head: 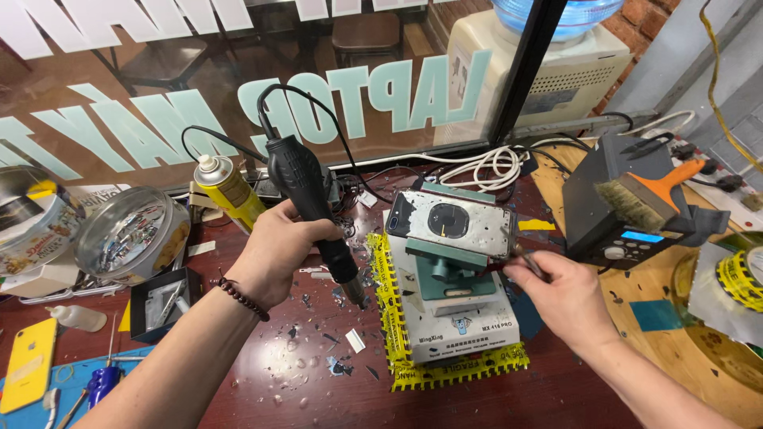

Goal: The person uses a hot air gun and a soldering iron to work on a small electronic device clamped in a vise. They repeatedly apply heat and solder to the device's surface, occasionally brushing away debris.

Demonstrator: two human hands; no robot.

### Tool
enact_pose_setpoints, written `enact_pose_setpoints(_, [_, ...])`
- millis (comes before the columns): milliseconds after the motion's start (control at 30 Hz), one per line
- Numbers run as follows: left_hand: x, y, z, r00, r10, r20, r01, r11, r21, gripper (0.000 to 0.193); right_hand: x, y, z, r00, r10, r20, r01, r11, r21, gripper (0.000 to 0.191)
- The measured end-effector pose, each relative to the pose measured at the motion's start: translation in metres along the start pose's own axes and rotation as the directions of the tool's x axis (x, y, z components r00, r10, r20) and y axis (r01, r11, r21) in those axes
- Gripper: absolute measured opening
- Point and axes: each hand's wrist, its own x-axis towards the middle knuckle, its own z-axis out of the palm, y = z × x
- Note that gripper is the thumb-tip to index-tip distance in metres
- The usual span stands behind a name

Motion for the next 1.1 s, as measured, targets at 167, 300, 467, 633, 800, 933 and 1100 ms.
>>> enact_pose_setpoints(167, [0.001,-0.007,-0.006,0.999,-0.015,0.041,0.016,1.0,-0.024,0.021,0.033,0.03,0.013,0.861,0.455,0.226,-0.503,0.699,0.509,0.021])
enact_pose_setpoints(300, [0.003,-0.01,-0.013,0.998,0.007,0.063,-0.006,1.0,-0.024,0.023,0.075,0.011,-0.008,0.942,0.312,-0.12,-0.288,0.94,0.182,0.028])
enact_pose_setpoints(467, [0.009,-0.007,-0.012,0.996,0.016,0.089,-0.015,1.0,-0.009,0.022,0.139,-0.04,0.003,0.978,0.119,0.173,-0.043,0.92,-0.389,0.032])
enact_pose_setpoints(633, [0.01,-0.005,-0.01,0.997,0.013,0.082,-0.011,1.0,-0.024,0.023,0.128,-0.066,-0.007,0.934,0.276,0.227,-0.134,0.86,-0.492,0.029])
enact_pose_setpoints(800, [0.009,-0.005,-0.007,0.996,0.01,0.088,-0.008,1.0,-0.024,0.021,0.067,-0.079,-0.006,0.887,0.435,0.154,-0.344,0.846,-0.408,0.034])
enact_pose_setpoints(933, [0.01,-0.004,0.002,0.994,0.016,0.11,-0.013,1.0,-0.028,0.021,0.04,-0.096,0.019,0.879,0.435,0.194,-0.388,0.89,-0.24,0.036])
enact_pose_setpoints(1100, [0.008,-0.003,0.005,0.995,0.022,0.093,-0.019,0.999,-0.03,0.023,0.035,-0.091,0.009,0.984,0.177,-0.021,-0.176,0.949,-0.263,0.032])
